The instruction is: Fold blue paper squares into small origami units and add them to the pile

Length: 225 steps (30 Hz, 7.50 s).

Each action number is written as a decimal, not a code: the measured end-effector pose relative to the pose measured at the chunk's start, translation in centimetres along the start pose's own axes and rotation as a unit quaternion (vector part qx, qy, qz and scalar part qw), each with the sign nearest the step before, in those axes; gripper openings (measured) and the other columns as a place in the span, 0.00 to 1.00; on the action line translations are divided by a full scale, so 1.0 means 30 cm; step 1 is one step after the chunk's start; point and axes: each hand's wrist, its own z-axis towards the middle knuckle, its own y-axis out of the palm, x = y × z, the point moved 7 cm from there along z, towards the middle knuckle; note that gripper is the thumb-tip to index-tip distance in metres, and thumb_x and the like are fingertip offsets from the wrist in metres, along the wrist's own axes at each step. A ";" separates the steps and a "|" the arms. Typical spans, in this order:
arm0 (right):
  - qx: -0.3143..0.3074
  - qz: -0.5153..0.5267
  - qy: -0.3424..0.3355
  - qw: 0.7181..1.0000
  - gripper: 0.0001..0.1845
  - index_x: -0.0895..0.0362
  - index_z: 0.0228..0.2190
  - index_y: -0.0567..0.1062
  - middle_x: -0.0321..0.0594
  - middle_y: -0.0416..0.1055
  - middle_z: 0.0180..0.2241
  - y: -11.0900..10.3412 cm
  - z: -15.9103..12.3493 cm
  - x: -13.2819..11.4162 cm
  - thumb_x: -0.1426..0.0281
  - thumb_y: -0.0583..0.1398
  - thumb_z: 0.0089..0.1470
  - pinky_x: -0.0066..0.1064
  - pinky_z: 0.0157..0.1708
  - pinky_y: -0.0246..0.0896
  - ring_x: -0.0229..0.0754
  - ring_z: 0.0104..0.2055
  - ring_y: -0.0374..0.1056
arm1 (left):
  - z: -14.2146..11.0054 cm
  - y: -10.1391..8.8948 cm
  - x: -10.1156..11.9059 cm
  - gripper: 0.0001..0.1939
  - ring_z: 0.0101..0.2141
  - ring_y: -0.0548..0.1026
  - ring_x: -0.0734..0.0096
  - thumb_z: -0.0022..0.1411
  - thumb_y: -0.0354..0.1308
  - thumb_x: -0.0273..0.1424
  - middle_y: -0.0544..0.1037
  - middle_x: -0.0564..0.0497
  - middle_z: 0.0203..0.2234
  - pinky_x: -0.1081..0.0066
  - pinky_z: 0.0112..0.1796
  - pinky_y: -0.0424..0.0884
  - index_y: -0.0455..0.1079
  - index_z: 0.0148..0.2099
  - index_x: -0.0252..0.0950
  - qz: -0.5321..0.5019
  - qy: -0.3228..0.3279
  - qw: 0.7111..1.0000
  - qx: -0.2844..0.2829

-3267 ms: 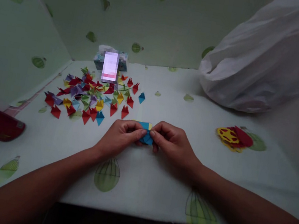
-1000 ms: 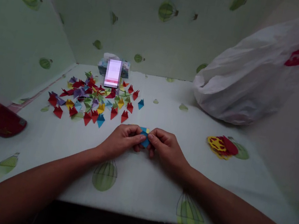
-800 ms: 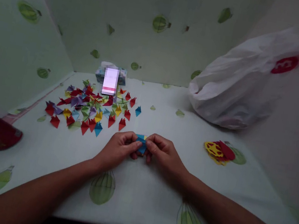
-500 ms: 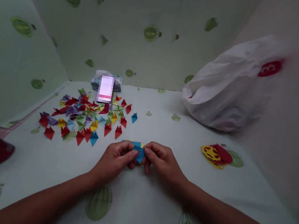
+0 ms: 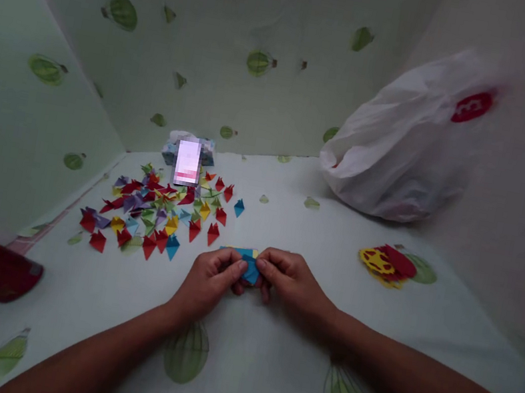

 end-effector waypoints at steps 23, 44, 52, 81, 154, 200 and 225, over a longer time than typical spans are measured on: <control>0.061 0.048 0.004 0.997 0.18 0.57 0.26 0.70 0.33 0.70 0.22 -0.030 -0.008 -0.008 0.56 0.60 0.60 0.28 0.24 0.59 0.33 0.19 0.64 | 0.003 -0.010 0.016 0.17 0.27 0.73 0.74 0.68 0.56 0.41 0.76 0.51 0.26 0.72 0.32 0.69 0.71 0.33 0.34 -0.015 0.030 0.999 -0.005; 0.003 0.025 -0.018 1.000 0.13 0.56 0.27 0.70 0.33 0.69 0.21 0.001 -0.005 -0.020 0.60 0.62 0.58 0.29 0.27 0.60 0.36 0.23 0.65 | 0.004 -0.036 0.011 0.13 0.26 0.71 0.73 0.62 0.62 0.39 0.74 0.53 0.24 0.72 0.30 0.66 0.71 0.33 0.35 0.025 0.035 0.998 0.055; 0.143 -0.236 -0.279 0.920 0.08 0.54 0.35 0.78 0.40 0.73 0.30 -0.034 -0.066 -0.141 0.73 0.58 0.62 0.32 0.33 0.67 0.41 0.32 0.70 | -0.010 0.013 -0.037 0.26 0.24 0.74 0.70 0.62 0.58 0.53 0.77 0.48 0.25 0.70 0.27 0.71 0.73 0.32 0.32 -0.131 -0.088 0.987 0.010; 0.022 0.111 0.006 0.994 0.06 0.57 0.32 0.73 0.32 0.69 0.23 -0.016 0.001 0.003 0.68 0.65 0.56 0.28 0.27 0.61 0.34 0.24 0.66 | 0.004 0.007 0.014 0.08 0.34 0.77 0.70 0.59 0.61 0.28 0.78 0.49 0.32 0.70 0.37 0.74 0.72 0.42 0.34 -0.091 0.004 0.995 -0.038; 0.049 0.125 0.037 0.990 0.16 0.57 0.25 0.74 0.34 0.71 0.22 -0.004 -0.022 0.020 0.61 0.62 0.60 0.31 0.32 0.60 0.35 0.24 0.65 | -0.007 -0.046 0.017 0.08 0.29 0.74 0.74 0.55 0.67 0.31 0.77 0.51 0.28 0.74 0.31 0.72 0.71 0.29 0.35 -0.006 0.045 0.992 0.121; 0.024 0.103 0.068 0.992 0.13 0.56 0.23 0.70 0.32 0.70 0.18 0.009 -0.018 0.021 0.64 0.64 0.54 0.29 0.29 0.58 0.35 0.23 0.64 | -0.005 -0.033 -0.015 0.09 0.29 0.76 0.73 0.52 0.68 0.30 0.77 0.52 0.28 0.73 0.34 0.72 0.70 0.28 0.34 -0.093 -0.005 0.990 0.110; 0.044 0.097 0.070 0.992 0.11 0.56 0.22 0.70 0.31 0.69 0.17 0.011 -0.017 0.020 0.66 0.63 0.52 0.29 0.28 0.57 0.34 0.22 0.63 | -0.006 -0.019 -0.033 0.11 0.28 0.76 0.74 0.52 0.69 0.30 0.78 0.53 0.24 0.73 0.33 0.71 0.67 0.28 0.35 -0.127 -0.035 0.986 0.106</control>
